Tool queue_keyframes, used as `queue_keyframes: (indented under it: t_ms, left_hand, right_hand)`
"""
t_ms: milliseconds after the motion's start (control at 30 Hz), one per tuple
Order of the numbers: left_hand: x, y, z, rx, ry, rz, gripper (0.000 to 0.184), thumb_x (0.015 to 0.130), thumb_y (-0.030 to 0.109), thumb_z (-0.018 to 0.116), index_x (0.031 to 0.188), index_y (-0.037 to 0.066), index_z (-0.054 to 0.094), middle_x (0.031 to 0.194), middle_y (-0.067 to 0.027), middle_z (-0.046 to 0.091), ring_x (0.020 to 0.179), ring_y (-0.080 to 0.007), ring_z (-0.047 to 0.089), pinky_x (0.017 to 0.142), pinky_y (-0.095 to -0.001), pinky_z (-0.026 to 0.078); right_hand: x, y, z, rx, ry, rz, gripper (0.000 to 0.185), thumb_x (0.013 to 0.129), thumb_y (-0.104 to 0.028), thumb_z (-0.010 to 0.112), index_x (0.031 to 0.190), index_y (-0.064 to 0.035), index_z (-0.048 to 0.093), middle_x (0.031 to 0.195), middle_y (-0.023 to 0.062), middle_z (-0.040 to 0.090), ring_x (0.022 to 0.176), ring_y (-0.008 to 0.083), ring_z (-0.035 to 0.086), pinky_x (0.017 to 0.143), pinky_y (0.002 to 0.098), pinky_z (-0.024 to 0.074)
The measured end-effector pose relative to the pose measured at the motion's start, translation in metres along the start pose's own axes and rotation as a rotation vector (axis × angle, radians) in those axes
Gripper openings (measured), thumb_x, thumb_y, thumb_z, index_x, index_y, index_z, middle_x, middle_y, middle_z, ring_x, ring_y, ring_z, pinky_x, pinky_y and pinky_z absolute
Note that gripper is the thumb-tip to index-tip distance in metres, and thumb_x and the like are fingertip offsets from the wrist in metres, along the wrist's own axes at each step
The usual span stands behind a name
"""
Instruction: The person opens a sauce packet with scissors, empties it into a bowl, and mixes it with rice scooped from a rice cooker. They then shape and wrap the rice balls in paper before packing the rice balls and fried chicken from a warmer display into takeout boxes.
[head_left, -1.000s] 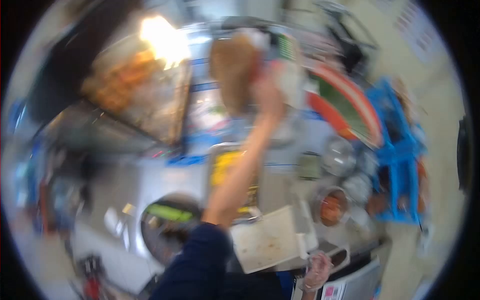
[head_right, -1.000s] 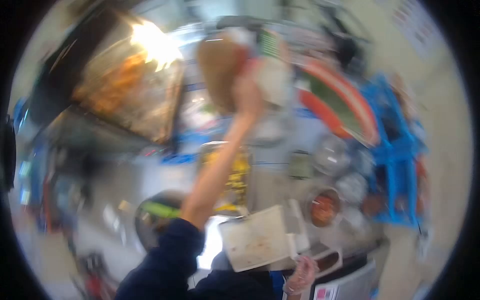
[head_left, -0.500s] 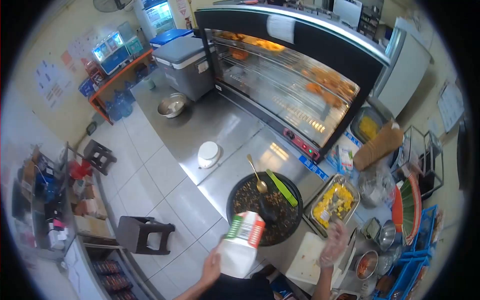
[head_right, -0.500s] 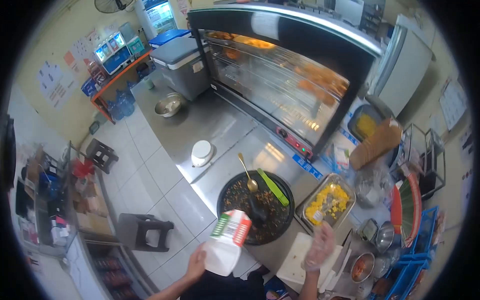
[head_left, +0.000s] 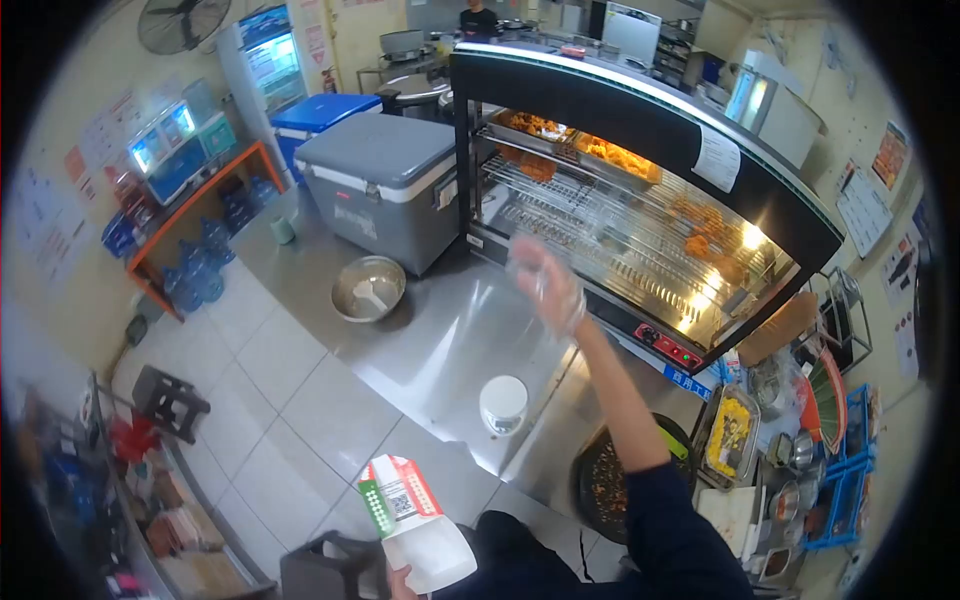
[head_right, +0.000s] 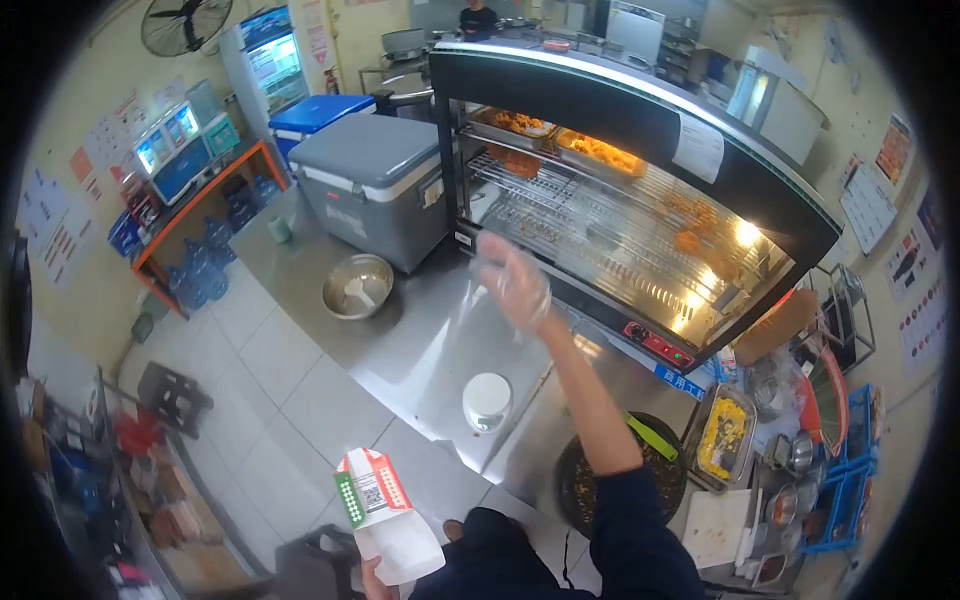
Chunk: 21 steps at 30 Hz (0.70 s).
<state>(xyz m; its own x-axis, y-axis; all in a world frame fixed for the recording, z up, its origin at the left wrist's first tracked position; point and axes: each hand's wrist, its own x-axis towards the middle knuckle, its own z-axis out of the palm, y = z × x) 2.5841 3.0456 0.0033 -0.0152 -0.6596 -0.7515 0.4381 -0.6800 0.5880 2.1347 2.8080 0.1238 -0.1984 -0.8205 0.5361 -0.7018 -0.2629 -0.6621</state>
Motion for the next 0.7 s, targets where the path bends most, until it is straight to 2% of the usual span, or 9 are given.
queue_keyframes:
  t_ms: [67,133,200,233,300,367,500,567,700]
  left_hand:
    - [0.051,0.023,-0.002,0.166,-0.004,0.236,0.063,0.090,0.020,0.048,0.145,-0.001,0.028,0.141,-0.0175,0.042,0.127,-0.0277,0.043,0.107,-0.0384,0.034]
    - [0.095,0.065,0.014,0.231,-0.079,0.286,0.062,0.086,0.014,0.048,0.144,0.001,0.029,0.140,-0.0164,0.042,0.126,-0.0260,0.043,0.104,-0.0370,0.036]
    - [0.139,0.107,0.037,0.399,-0.135,0.333,0.076,0.074,0.008,0.046,0.147,0.005,0.024,0.145,-0.0150,0.034,0.131,-0.0262,0.037,0.106,-0.0360,0.034]
    - [0.159,0.121,0.051,0.429,-0.172,0.324,0.076,0.074,0.008,0.046,0.147,0.005,0.024,0.145,-0.0150,0.034,0.131,-0.0262,0.037,0.106,-0.0360,0.034]
    - [0.187,0.154,0.092,0.594,-0.109,0.421,0.064,0.091,0.022,0.048,0.144,-0.005,0.026,0.145,-0.0192,0.036,0.131,-0.0286,0.037,0.108,-0.0378,0.030]
    - [0.199,0.189,0.138,0.659,-0.205,0.395,0.064,0.092,0.023,0.046,0.143,-0.009,0.026,0.148,-0.0205,0.031,0.133,-0.0294,0.033,0.109,-0.0372,0.027]
    - [0.243,0.228,0.207,0.775,-0.267,0.388,0.058,0.090,0.020,0.045,0.141,-0.006,0.034,0.144,-0.0190,0.038,0.132,-0.0283,0.036,0.108,-0.0364,0.029]
    - [0.251,0.246,0.239,0.813,-0.352,0.359,0.056,0.090,0.020,0.044,0.139,-0.006,0.038,0.142,-0.0182,0.041,0.131,-0.0280,0.037,0.108,-0.0363,0.029]
    - [0.276,0.271,0.282,0.901,-0.531,0.364,0.050,0.091,0.019,0.044,0.135,-0.004,0.044,0.138,-0.0166,0.046,0.128,-0.0272,0.039,0.107,-0.0361,0.030]
  right_hand:
    - [0.071,0.038,-0.002,0.194,0.166,0.079,0.047,0.091,-0.019,0.059,0.134,-0.0041,0.046,0.130,0.0157,0.055,0.121,0.0262,0.052,0.106,0.0353,0.0367]
    - [0.135,0.099,-0.010,0.267,0.372,0.122,0.048,0.090,-0.019,0.060,0.133,-0.0031,0.048,0.128,0.0148,0.056,0.120,0.0232,0.053,0.105,0.0343,0.0381]
    - [0.184,0.203,-0.038,-0.120,0.532,-0.102,0.052,0.088,-0.022,0.062,0.133,-0.0021,0.047,0.127,0.0159,0.057,0.119,0.0212,0.054,0.103,0.0333,0.0396]
    - [0.185,0.186,-0.050,-0.153,0.562,-0.083,0.052,0.088,-0.022,0.062,0.133,-0.0021,0.047,0.127,0.0159,0.057,0.119,0.0212,0.054,0.103,0.0333,0.0396]
    - [0.192,0.172,-0.056,-0.043,0.710,0.181,0.058,0.090,-0.025,0.057,0.139,-0.0002,0.038,0.131,0.0171,0.053,0.121,0.0253,0.051,0.103,0.0335,0.0375]
    - [0.203,0.188,-0.051,0.013,0.920,0.257,0.062,0.091,-0.029,0.055,0.140,0.0021,0.035,0.132,0.0192,0.051,0.121,0.0293,0.050,0.104,0.0357,0.0359]
    - [0.221,0.201,-0.033,-0.077,1.231,0.261,0.062,0.092,-0.036,0.052,0.136,0.0050,0.041,0.138,0.0224,0.046,0.128,0.0376,0.043,0.108,0.0433,0.0316]
    - [0.230,0.210,-0.038,-0.640,0.856,0.588,0.057,0.093,-0.036,0.048,0.137,0.0010,0.042,0.145,0.0214,0.038,0.134,0.0375,0.034,0.111,0.0440,0.0272]
    - [0.276,0.201,-0.086,-0.699,0.645,0.727,0.053,0.093,-0.036,0.046,0.134,-0.0024,0.046,0.140,0.0218,0.043,0.130,0.0382,0.039,0.109,0.0456,0.0302]
